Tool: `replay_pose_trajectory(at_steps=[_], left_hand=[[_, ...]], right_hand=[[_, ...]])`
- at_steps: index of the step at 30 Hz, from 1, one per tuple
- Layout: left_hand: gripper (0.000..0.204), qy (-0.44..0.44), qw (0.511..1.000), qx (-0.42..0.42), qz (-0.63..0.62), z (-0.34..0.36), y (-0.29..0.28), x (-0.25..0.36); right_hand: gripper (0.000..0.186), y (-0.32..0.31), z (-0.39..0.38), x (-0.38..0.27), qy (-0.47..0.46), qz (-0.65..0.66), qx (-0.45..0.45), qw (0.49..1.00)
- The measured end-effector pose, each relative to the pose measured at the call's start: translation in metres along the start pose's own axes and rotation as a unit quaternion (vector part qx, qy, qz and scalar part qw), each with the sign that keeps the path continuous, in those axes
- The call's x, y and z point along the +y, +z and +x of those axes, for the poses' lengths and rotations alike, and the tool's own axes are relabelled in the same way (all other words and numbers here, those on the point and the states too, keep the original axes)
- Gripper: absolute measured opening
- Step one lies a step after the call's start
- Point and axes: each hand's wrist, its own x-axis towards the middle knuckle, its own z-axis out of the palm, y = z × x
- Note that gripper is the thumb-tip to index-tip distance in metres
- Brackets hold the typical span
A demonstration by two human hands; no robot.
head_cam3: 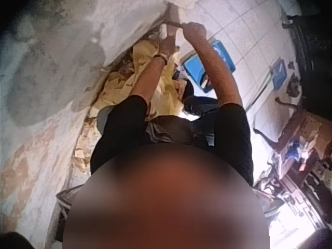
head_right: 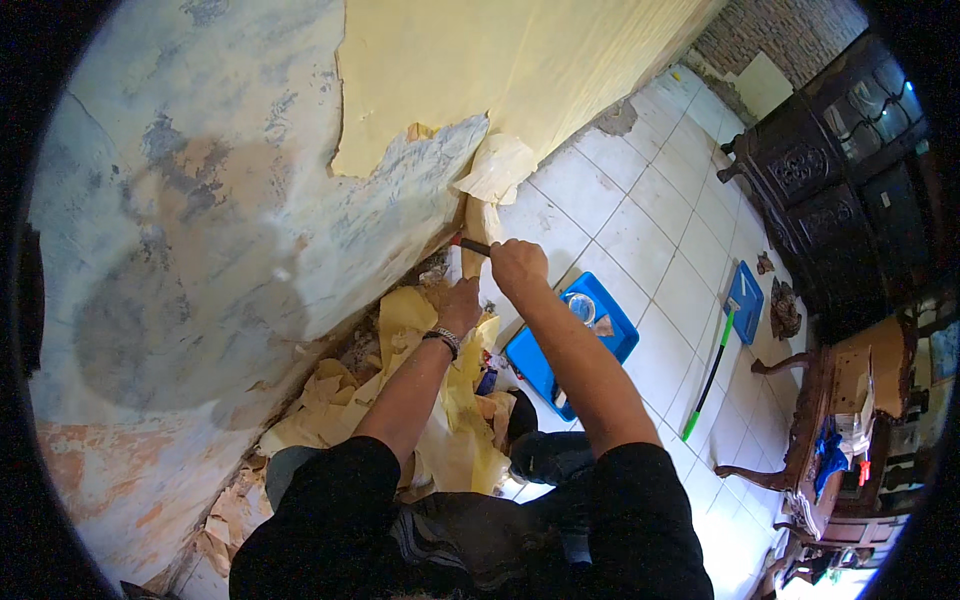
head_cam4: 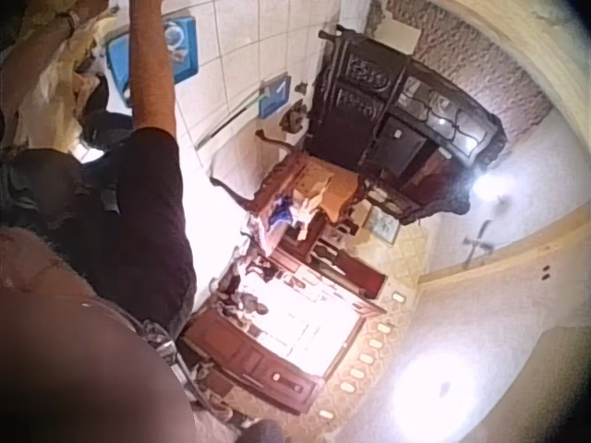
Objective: Scraping old yellow wallpaper off a wall using a hand-held scraper tool.
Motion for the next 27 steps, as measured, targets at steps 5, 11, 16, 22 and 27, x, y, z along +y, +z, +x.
replay_pose_trajectory(at_steps=[5,11,16,22,27], left_hand=[[0.021,0.059,0.997,0.02,-0.043,-0.004,0.007,0.028],[0.02,-0.017,0.995,0.056,-0.083,-0.02,0.002,0.009],[0.021,-0.033,0.973,0.186,-0.134,-0.015,0.001,-0.063],[0.025,-0.053,0.97,0.103,-0.216,-0.008,-0.03,-0.024],[0.029,-0.011,0.958,0.152,-0.241,-0.002,-0.022,-0.058]], right_hand=[[0.02,-0.038,-0.026,0.025,-0.012,-0.051,-0.01,0.999],[0.023,-0.104,-0.104,0.052,0.022,0.073,0.018,0.997],[0.036,-0.118,-0.134,0.113,0.016,0.334,0.027,0.942],[0.04,-0.114,-0.16,0.17,0.15,0.54,0.061,0.826],[0.043,-0.083,-0.141,0.173,0.165,0.564,0.097,0.803]])
